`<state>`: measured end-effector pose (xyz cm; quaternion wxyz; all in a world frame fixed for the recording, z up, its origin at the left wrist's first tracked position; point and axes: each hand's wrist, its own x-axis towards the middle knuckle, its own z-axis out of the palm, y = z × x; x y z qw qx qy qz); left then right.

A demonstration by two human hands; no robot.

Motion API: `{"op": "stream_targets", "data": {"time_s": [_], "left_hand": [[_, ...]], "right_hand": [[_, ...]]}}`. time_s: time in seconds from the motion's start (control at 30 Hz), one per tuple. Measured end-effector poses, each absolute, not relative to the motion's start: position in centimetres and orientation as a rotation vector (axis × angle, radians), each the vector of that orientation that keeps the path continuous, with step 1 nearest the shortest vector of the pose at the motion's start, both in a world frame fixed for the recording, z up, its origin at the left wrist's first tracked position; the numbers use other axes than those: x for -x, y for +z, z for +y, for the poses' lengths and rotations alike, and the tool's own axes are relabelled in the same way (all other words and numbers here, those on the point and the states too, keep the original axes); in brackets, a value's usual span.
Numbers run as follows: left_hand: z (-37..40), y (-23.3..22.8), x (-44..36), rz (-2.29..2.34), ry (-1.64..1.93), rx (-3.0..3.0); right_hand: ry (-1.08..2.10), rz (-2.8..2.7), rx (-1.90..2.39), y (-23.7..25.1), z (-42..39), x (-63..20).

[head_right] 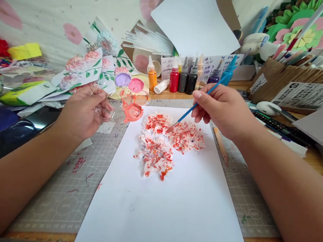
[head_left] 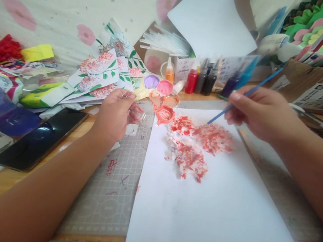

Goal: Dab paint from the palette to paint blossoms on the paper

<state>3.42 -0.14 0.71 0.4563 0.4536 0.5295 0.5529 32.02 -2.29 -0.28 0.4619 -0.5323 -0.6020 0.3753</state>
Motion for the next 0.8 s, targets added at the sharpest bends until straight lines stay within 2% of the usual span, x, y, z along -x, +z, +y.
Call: {"op": "stream_targets", "data": {"time_s": [0.4, 0.57, 0.8], "left_hand": [[0.0, 0.56, -3.26, 1.269, 1.348, -1.112], [-0.05, 0.7, -3.17, 1.224, 1.348, -1.08], [-0.1, 0.75, -2.89, 1.205, 1.349, -1.097]], "right_hand": [[0.866, -1.338, 1.264, -0.02, -2.12, -32.28], [0.985, -1.467, 1.256, -0.16, -2.3, -31.85], [0.841, -1.38, 1.131, -0.01, -2.51, -32.34]]}}
